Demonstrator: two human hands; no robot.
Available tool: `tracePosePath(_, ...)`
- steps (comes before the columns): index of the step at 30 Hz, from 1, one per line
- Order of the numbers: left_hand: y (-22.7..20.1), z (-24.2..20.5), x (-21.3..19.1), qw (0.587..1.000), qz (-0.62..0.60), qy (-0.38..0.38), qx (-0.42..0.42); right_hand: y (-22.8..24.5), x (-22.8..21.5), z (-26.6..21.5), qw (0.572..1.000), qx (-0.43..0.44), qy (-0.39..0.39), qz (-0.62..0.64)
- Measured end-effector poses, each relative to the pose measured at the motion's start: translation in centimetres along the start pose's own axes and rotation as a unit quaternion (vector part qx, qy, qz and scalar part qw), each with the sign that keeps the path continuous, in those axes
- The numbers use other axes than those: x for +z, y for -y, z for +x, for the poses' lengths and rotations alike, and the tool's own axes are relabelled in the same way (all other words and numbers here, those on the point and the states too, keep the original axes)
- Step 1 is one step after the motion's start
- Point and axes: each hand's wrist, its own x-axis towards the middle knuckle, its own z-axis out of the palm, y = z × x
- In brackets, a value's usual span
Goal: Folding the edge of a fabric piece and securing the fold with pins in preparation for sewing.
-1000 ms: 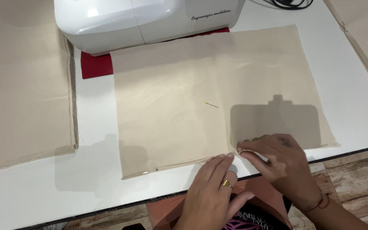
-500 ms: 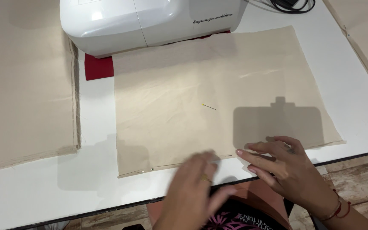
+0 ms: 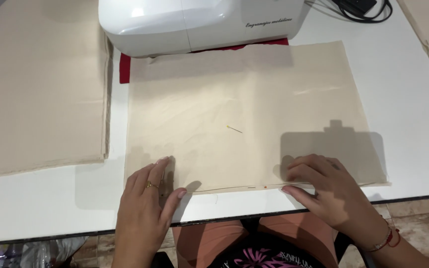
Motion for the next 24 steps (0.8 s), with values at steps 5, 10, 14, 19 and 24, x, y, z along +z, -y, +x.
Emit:
tracePosePath(5,-4.8,0.3,2.5,0.983,-0.101,-0.115,0.098,0.0,-0.9,-0.3,0.999,0.001,-0.014,0.028)
tracePosePath(10,-11.8,-1.0,6.7,0.96,-0.142,0.024,0.24,-0.6,-1.6,-1.1,1.0,-0.007,-0.021,0.002)
tracePosePath(14,-13.3,-0.9,10.0,0.952,-0.058,-0.009,0.299,-1.4,-1.9,-1.6,0.999,-0.007,-0.027,-0.022)
tracePosePath(19,-13.6,-1.2,11.4,0.959,0.007,-0.021,0.282,-2.0,-2.4,-1.3,0.999,-0.006,-0.032,-0.019)
tracePosePath(24,-14.5,-1.6,12.5,0.965,0.069,-0.049,0.25,-2.7,-3.0,-0.5,1.0,0.008,-0.017,-0.016)
